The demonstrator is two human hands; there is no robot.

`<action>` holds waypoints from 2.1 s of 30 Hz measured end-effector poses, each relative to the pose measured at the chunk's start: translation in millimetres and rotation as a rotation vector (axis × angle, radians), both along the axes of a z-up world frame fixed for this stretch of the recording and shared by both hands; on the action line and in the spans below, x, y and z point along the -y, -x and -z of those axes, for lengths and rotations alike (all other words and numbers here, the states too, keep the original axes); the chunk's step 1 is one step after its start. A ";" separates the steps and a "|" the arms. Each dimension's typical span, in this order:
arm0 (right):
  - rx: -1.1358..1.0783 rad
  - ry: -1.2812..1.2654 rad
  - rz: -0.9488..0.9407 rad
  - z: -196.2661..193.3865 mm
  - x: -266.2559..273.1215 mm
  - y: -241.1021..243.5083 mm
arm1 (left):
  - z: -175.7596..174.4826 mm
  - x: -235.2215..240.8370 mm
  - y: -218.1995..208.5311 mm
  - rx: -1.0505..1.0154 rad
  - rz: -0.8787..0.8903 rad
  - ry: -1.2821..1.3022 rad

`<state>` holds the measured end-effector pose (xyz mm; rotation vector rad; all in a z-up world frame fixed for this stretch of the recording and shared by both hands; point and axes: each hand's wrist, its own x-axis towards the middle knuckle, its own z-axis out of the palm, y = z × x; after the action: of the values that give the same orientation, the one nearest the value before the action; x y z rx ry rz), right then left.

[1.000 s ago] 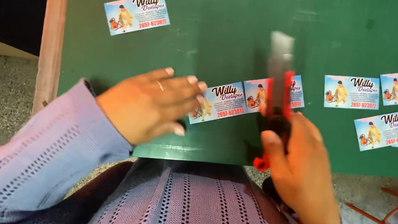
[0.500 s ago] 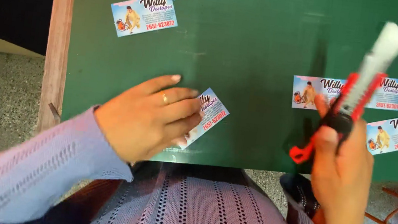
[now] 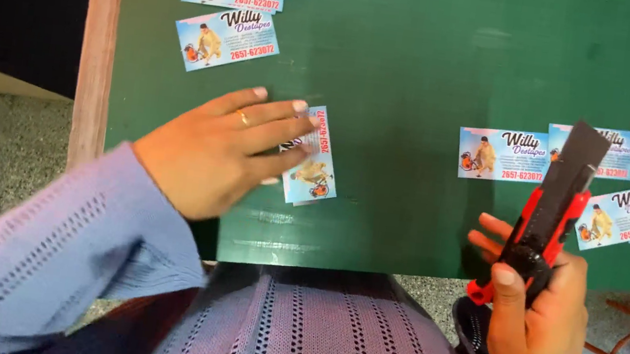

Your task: Cutting business cards from printed sheets using a utility knife and a metal ruler on a cutting mat

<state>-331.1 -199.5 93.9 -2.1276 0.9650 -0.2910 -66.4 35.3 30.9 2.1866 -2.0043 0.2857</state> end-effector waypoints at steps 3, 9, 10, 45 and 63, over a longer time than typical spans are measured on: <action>-0.018 -0.052 0.019 5.2 0.9 6.7 | 17.9 -7.5 0.1 -0.111 0.022 -0.103; -0.253 -0.011 0.094 8.6 2.5 7.6 | 7.4 17.7 87.6 0.074 -0.480 0.032; -0.299 -0.029 0.091 4.3 -1.3 1.2 | -0.1 20.7 101.0 0.170 -0.588 0.015; -0.470 0.920 -0.524 25.3 -62.9 -21.9 | 12.7 27.6 85.9 -0.153 -0.386 0.119; -0.440 0.821 -0.434 -1.1 -33.4 40.9 | 14.1 25.8 87.0 -0.105 -0.370 0.121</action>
<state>-372.0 -166.0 95.0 -3.1804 0.6240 0.0239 -153.4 9.6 16.8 2.4265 -1.4801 0.3194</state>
